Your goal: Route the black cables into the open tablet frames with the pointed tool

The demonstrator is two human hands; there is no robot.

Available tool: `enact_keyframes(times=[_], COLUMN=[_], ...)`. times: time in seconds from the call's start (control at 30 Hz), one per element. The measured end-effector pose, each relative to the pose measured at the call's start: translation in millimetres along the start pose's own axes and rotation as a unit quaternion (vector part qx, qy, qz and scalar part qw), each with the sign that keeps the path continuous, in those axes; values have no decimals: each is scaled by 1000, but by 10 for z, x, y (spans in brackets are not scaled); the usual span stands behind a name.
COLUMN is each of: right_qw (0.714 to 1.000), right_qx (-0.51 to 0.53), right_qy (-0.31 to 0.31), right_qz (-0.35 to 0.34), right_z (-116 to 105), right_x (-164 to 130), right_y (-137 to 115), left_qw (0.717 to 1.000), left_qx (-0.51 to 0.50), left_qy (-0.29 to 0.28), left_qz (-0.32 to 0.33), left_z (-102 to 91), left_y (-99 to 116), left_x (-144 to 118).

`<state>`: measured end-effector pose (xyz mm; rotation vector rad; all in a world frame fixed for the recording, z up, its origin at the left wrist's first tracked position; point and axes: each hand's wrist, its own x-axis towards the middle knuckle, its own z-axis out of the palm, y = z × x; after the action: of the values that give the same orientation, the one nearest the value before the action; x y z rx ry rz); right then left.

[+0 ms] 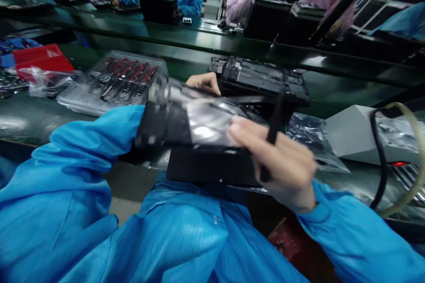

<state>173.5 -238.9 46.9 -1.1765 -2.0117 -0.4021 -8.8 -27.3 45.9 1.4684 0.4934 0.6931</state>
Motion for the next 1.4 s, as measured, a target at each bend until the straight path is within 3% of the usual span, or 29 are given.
enact_keyframes(times=[0.07,0.13,0.2,0.23,0.33,0.43,0.53,0.63,0.7,0.8,0.87,0.97,1.07,1.17,1.27,1.33,1.4], right_qw=[994,990,988,986,986,984,981,979,979,983,986,984,980,977,984,990,993], right_qx=[16,8,-12,-17,-15,-1,24,33,28,28,42,62,63,63,68,70,70], right_qy=[-59,-87,-101,-110,-129,-150,-160,-165,-163,-128,-102,-81,-65,-53,-40,-29,-26], right_qz=[-89,-112,-119,-122,-106,-93,-105,-115,-119,-126,-128,-143,-179,-199,-161,-122,-89], right_z=[119,213,255,260,258,300,377,434,466,550,637,763,833,853,860,860,853], right_x=[-147,-320,-494,-570,-722,-766,-763,-754,-745,-703,-634,-467,-291,-180,-153,-172,-207], right_y=[-28,-27,-3,11,30,17,12,16,11,-18,-44,-65,-12,133,307,399,459], left_qw=[999,996,980,956,848,807,821,867,911,967,970,949,914,884,866,842,826], left_qx=[7,44,186,287,527,584,568,495,395,168,71,75,134,197,267,314,382], left_qy=[-35,-75,-66,-56,-60,-73,-45,-6,17,61,127,254,365,419,423,437,408], left_qz=[16,19,24,20,-23,-40,-30,-61,-115,-183,-193,-171,-118,-62,22,40,69], left_z=[-66,-201,-394,-497,-733,-779,-702,-578,-453,-220,-113,-164,-501,-1066,-1780,-2257,-2642], left_y=[-174,-337,-432,-449,-414,-382,-452,-524,-495,-316,-137,190,562,875,1013,1020,1007], left_x=[-12,-77,-192,-269,-559,-872,-1103,-1224,-1280,-1388,-1479,-1594,-1593,-1349,-815,-382,8])
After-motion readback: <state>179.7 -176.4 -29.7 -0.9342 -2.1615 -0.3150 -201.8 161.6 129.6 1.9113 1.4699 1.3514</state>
